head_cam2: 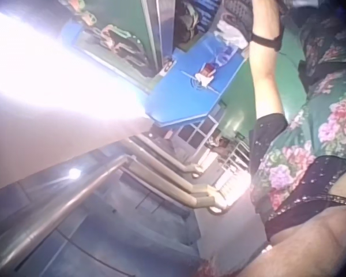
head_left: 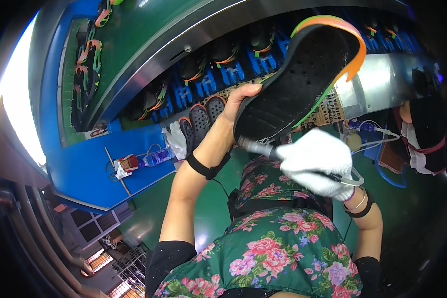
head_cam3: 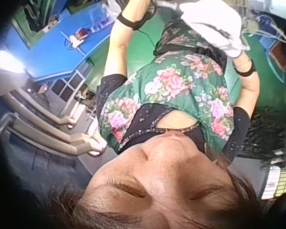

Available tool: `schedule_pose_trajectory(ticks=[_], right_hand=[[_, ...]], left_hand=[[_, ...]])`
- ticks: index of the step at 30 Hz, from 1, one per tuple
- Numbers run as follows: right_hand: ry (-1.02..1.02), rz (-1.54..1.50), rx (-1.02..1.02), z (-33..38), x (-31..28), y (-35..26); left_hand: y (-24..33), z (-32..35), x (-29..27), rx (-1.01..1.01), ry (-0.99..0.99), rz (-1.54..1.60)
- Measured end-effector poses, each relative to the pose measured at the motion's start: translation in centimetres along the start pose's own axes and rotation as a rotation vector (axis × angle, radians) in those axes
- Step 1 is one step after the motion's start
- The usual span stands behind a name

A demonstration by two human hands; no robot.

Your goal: Applying glue to shoe soles using a specialized applicator tool at a factory workstation.

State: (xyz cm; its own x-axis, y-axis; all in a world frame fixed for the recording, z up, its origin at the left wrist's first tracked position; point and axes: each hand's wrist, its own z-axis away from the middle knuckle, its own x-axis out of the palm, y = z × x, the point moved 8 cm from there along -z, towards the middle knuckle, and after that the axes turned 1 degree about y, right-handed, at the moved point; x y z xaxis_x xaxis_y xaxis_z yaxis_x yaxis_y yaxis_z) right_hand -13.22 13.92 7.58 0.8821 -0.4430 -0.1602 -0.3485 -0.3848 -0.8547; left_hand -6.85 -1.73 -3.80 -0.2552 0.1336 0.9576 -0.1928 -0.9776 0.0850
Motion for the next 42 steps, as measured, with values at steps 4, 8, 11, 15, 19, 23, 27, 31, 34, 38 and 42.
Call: schedule_pose_trajectory(ticks=[4, 8, 11, 15, 19, 23, 27, 31, 34, 38, 42], right_hand=[[-0.04, -0.049, 0.063, 0.7, 2.3, 1.0], [0.252, -0.181, 0.295, 1.1, 0.5, 3.2], [0.05, -0.225, 0.392, 0.8, 2.2, 3.9], [0.072, -0.315, 0.429, -0.1, 0.4, 4.6], [0.082, 0.167, 0.091, -4.0, -3.7, 3.5], [0.143, 0.568, -0.112, -7.7, -7.3, 1.8], [0.011, 0.812, -0.271, -6.5, -3.4, 0.8], [-0.187, 0.265, -0.114, -3.3, 1.9, -0.6], [-0.082, -0.296, 0.178, -2.2, 0.3, 0.7], [0.489, -0.682, 0.29, -0.1, -5.0, 3.2], [0.56, -0.628, 0.503, 1.5, -4.0, 7.5]], left_hand=[[0.6, -0.7, -0.7, 0.082, 0.02, -0.123], [0.6, -1.3, -0.3, 0.075, -0.109, -0.062], [0.5, -0.8, -1.0, 0.093, -0.081, -0.034], [-0.1, 0.5, -3.2, 0.203, 0.126, -0.065], [-3.3, 1.6, -2.7, 0.177, 0.099, 0.049], [-4.8, 1.1, -2.0, 0.148, 0.062, -0.002], [-3.6, 1.2, -2.2, 0.191, -0.011, 0.104], [-0.9, 2.3, -2.1, 0.336, 0.052, 0.0], [0.4, 4.2, 1.0, 0.381, 0.031, -0.178], [4.4, 7.5, 7.8, 0.514, -0.342, -0.289], [14.1, 11.2, 12.9, 0.599, -0.557, -0.5]])
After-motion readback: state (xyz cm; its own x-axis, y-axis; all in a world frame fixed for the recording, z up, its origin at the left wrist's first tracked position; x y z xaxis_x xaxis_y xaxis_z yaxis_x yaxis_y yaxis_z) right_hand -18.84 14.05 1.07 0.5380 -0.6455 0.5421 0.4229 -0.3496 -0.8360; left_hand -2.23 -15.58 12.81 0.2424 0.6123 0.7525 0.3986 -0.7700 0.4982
